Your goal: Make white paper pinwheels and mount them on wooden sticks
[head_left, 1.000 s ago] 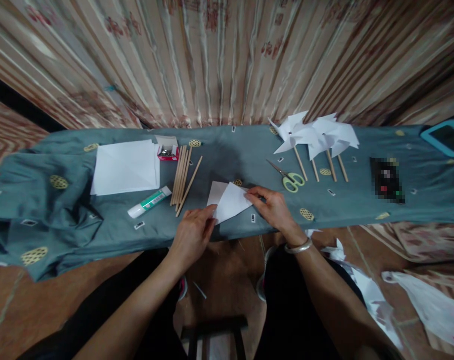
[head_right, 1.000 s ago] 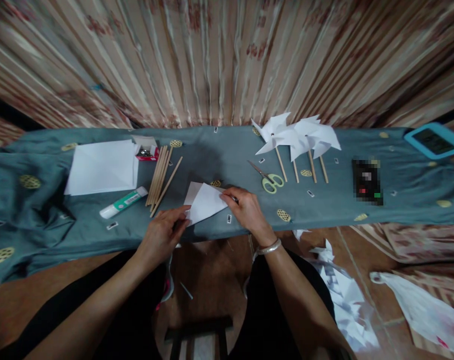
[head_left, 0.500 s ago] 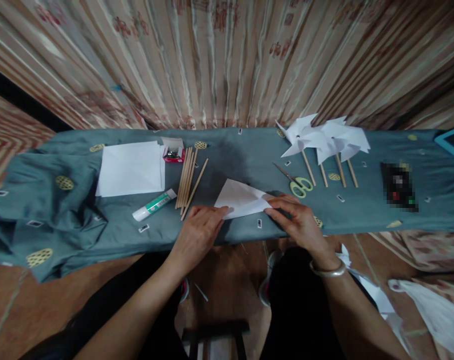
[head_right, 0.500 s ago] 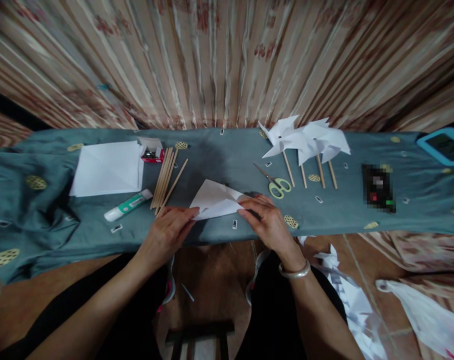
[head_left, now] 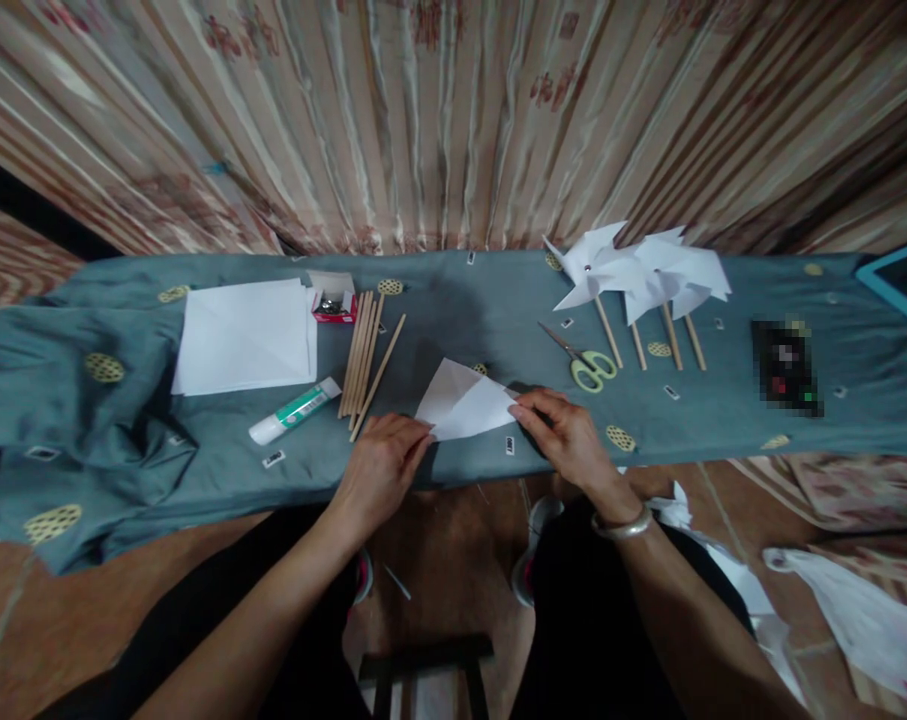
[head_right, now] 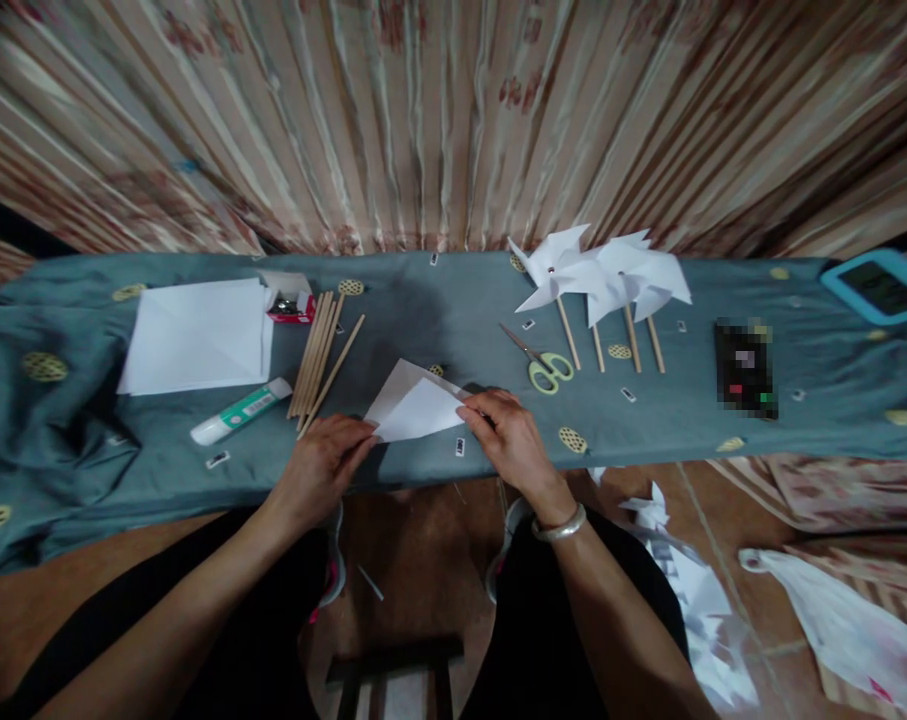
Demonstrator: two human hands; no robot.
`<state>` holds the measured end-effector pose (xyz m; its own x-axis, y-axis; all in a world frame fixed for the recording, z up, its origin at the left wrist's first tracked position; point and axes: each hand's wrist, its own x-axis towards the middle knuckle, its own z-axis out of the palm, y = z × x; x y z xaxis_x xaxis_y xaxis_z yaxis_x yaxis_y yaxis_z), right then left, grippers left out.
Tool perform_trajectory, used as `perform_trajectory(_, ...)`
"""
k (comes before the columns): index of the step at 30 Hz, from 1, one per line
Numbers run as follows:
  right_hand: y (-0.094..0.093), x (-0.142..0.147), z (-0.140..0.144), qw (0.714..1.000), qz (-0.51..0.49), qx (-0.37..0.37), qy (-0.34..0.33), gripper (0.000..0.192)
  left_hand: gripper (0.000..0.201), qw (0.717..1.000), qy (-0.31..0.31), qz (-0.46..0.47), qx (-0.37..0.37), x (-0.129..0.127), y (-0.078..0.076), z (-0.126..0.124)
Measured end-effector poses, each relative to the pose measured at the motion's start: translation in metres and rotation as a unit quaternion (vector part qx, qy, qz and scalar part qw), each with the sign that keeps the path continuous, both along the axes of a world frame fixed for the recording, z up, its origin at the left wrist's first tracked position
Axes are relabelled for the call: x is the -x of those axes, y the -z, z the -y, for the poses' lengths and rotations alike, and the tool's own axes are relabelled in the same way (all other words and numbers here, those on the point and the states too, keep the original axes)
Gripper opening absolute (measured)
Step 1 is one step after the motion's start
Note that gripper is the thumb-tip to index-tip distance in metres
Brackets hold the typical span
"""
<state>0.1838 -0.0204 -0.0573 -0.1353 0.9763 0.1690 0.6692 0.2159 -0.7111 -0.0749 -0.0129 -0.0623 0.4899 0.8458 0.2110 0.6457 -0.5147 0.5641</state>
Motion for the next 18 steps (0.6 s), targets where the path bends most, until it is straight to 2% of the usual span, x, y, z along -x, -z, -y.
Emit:
perform_trajectory(7,0.002,0.006,-0.017,1.000,-0.008,0.006,0.022,0.022,0.020,1.000,-0.019,-0.018,-0.012,0.002,-0.001,-0.001)
perform_trajectory(12,-0.002,0.002,-0.011,0.999,-0.008,0.007,0.036,0.024,0.023,0.998,-0.014,-0.043,-0.054,0.005,-0.004,0.000)
perform_trajectory(18,0.006,-0.001,-0.002,0.999,-0.006,0.032,0.028,0.026,0.016,0.999,-0.014,-0.044,-0.015,0.009,0.001,0.002)
